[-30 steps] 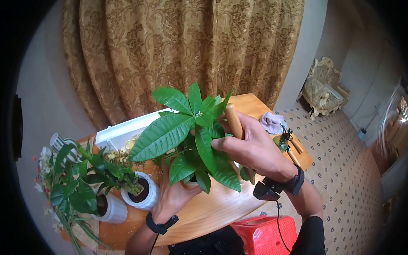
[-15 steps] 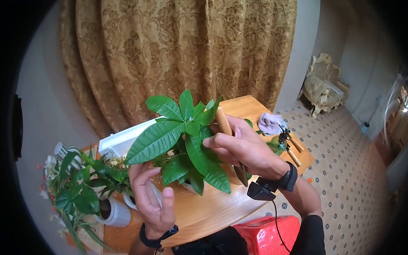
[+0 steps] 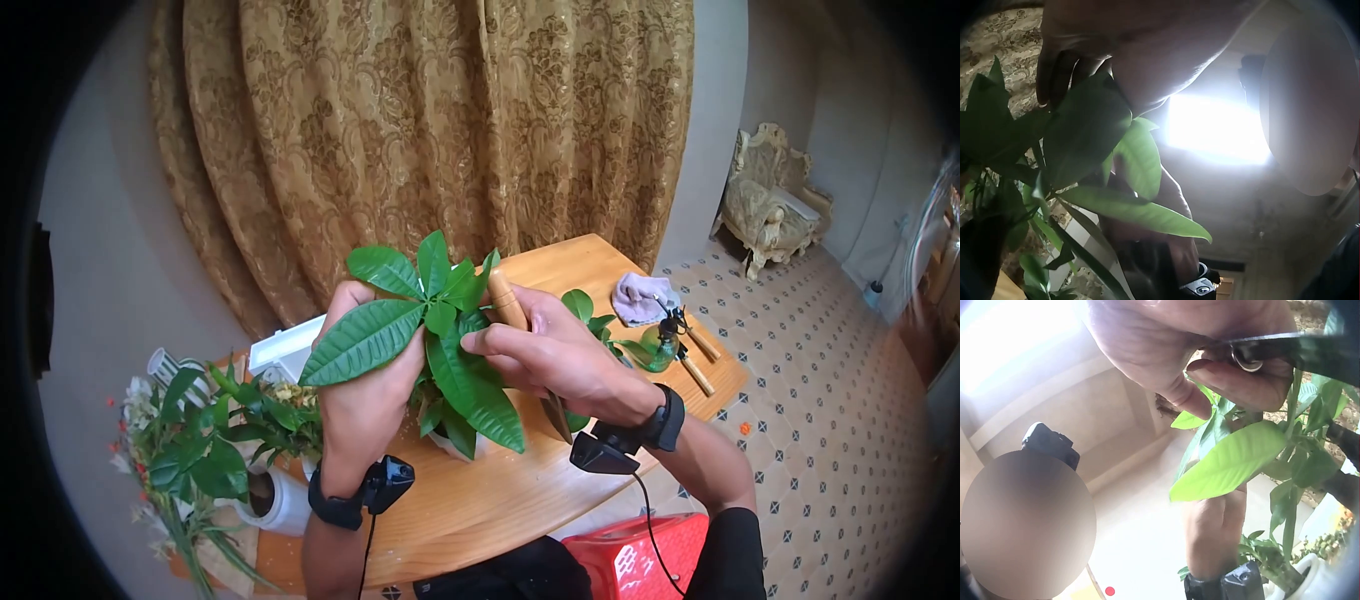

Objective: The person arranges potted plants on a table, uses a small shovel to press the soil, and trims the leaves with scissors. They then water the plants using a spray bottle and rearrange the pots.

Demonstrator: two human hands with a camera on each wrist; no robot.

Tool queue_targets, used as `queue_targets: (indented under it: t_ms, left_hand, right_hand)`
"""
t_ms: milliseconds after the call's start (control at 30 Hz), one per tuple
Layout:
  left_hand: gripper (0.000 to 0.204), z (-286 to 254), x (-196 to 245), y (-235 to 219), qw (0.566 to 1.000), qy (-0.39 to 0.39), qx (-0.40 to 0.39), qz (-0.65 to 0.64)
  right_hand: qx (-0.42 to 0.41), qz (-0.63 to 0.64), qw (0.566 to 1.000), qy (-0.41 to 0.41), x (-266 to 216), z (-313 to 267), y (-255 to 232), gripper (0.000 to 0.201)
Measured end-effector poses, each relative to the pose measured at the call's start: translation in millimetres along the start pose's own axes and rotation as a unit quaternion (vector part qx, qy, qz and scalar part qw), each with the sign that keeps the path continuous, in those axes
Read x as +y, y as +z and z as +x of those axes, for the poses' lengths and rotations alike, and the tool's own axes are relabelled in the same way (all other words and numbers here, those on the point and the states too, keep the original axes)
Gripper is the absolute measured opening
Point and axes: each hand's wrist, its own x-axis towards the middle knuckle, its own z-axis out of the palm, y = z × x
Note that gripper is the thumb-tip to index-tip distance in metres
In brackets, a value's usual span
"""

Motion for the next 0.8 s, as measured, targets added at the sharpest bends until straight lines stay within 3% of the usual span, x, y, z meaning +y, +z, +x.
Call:
queue_targets:
  t_ms: [133,500,600,667,733,800]
  left_hand:
    - [0.027,6.0,-3.6,1.0,0.998,0.013,-0.023,-0.065]
    - [0.029,9.3,-2.9,-2.4,0.998,-0.017,-0.036,-0.058]
    - [0.032,8.0,-0.2,-5.4,0.996,-0.026,-0.049,-0.068]
    - [0.034,6.0,3.4,-8.8,0.994,-0.036,-0.065,-0.076]
    - [0.039,2.3,5.0,-11.3,0.993,-0.076,-0.066,-0.062]
    - [0.045,-3.0,3.6,-14.2,0.996,-0.054,-0.044,-0.058]
  right_hand:
    - [-0.011,0.007,1.000,-0.003,2.7,0.8,-2.3,0.022]
    - [-0.011,0.018,1.000,0.004,3.4,2.5,-3.4,0.026]
    - [-0.002,0.011,1.000,-0.005,2.9,2.3,-2.2,0.010]
    - [-0.019,0.010,1.000,0.009,4.7,3.2,-6.0,0.030]
    - [0.002,0.000,1.000,0.002,2.9,-0.2,-6.2,0.031]
    - [0.022,-0.010,1.000,-0.006,0.2,-5.9,-8.1,0.033]
